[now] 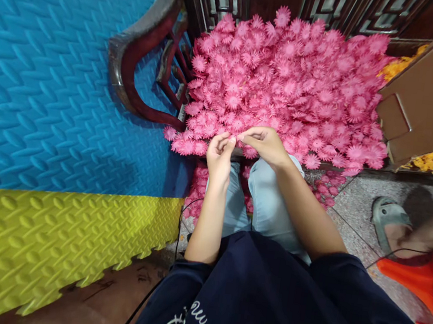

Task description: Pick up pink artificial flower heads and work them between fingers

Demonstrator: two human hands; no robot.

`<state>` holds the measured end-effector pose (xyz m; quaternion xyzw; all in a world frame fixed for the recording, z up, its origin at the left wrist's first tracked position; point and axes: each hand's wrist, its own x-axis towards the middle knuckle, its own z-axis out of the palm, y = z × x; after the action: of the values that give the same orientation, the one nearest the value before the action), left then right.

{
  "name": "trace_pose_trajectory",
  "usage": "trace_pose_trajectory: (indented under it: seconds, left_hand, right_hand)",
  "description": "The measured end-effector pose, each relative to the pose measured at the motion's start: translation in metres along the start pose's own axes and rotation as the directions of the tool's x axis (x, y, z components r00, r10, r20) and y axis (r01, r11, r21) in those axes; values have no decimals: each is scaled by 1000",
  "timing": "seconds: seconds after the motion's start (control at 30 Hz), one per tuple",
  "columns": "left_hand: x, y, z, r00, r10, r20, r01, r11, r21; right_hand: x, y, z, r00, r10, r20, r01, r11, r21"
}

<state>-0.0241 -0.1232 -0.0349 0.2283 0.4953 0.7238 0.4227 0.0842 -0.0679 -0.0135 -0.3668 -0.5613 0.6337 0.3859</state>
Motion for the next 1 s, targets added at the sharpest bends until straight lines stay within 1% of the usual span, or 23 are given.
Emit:
trace_pose_trajectory:
  seconds: [0.13,0.23,0.3,0.5,0.63,0.73,0.8,0.9,1.0]
  left_hand:
    - [2,-2,0,1000,11,-22,-10,999,33]
    - [3,-3,1,999,26,-38,-24,998,49]
    - [3,-2,2,999,39,-30,-37,998,55]
    - [-1,-4,5,998,59,13,-60,995,75]
    - [-1,-6,5,997,55,-50,-51,996,78]
    - [0,-5,5,995,36,-93,-31,998,58]
    - [0,-4,6,994,37,-99,-32,998,49]
    - [-1,-2,6,988,107,-110,-100,993,61]
    - [1,-2,5,958,220,-183,-201,973,115]
  right_hand:
    - [1,0,-2,998,49,-28,-48,998,36]
    - [1,-1,-4,991,134,-7,-132,986,98]
    - [1,-1,-4,987,162,-1,-161,980,113]
    - [3,3,-3,996,83,-25,-80,993,87]
    - [4,4,-3,999,35,-15,-34,999,24]
    - [4,3,-3,998,49,-28,-49,999,17]
    - [3,1,-2,996,72,-53,-71,997,30]
    - [3,-1,0,992,90,-94,-87,996,29]
    - [4,-3,1,976,129,-178,-118,991,70]
